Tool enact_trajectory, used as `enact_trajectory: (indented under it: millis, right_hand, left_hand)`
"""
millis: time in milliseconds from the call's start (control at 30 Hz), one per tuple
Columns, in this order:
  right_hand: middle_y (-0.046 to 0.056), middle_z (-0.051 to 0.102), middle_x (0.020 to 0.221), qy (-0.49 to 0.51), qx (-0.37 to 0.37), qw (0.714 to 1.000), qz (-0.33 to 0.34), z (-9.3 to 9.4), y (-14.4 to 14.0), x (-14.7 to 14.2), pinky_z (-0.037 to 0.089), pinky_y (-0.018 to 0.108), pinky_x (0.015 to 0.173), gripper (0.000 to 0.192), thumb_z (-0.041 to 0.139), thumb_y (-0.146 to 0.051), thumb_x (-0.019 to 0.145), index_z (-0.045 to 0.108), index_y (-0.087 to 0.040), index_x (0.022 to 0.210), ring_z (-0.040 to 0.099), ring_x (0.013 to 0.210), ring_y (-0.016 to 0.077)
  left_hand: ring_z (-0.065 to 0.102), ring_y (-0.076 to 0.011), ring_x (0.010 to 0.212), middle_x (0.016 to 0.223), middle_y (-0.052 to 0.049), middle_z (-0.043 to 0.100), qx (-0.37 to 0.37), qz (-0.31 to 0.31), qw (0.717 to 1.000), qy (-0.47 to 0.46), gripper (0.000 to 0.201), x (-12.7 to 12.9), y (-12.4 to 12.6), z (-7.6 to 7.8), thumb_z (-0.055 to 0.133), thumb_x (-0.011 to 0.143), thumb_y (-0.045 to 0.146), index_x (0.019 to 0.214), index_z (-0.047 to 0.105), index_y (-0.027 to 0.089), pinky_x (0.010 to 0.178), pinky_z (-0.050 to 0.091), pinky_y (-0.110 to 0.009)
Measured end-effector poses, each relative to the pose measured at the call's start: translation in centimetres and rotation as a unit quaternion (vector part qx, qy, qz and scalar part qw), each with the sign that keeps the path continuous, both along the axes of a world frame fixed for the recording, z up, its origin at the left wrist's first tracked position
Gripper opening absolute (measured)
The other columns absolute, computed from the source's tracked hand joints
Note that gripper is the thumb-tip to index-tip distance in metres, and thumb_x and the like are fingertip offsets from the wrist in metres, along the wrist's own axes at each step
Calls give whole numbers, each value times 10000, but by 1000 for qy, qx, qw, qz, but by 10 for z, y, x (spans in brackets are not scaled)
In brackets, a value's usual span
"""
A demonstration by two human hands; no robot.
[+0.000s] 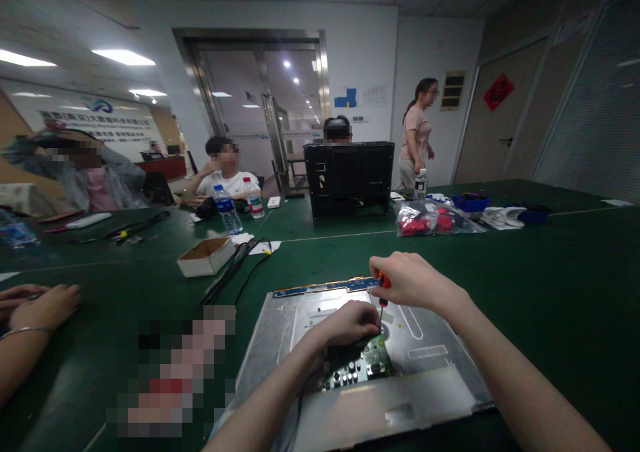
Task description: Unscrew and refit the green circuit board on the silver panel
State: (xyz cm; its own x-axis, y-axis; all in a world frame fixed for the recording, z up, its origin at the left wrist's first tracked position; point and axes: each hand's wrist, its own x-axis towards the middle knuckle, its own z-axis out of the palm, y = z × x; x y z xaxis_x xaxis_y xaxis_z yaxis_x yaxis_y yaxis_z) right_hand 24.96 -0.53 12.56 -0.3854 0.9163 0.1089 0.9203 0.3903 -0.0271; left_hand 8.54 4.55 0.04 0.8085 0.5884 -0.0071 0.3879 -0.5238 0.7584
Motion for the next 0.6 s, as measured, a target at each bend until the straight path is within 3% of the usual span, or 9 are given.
enact_trajectory:
  millis: [600]
  right_hand:
    - [11,645,787,19,21,1000,-5,3,0,8,282,247,531,169,626,-360,768,574,-238,872,574,706,177]
  left_hand:
    - [541,-138,693,751,4,607,0,15,1000,-3,64,-2,-2,2,561,783,139,830,604,138,647,415,-215]
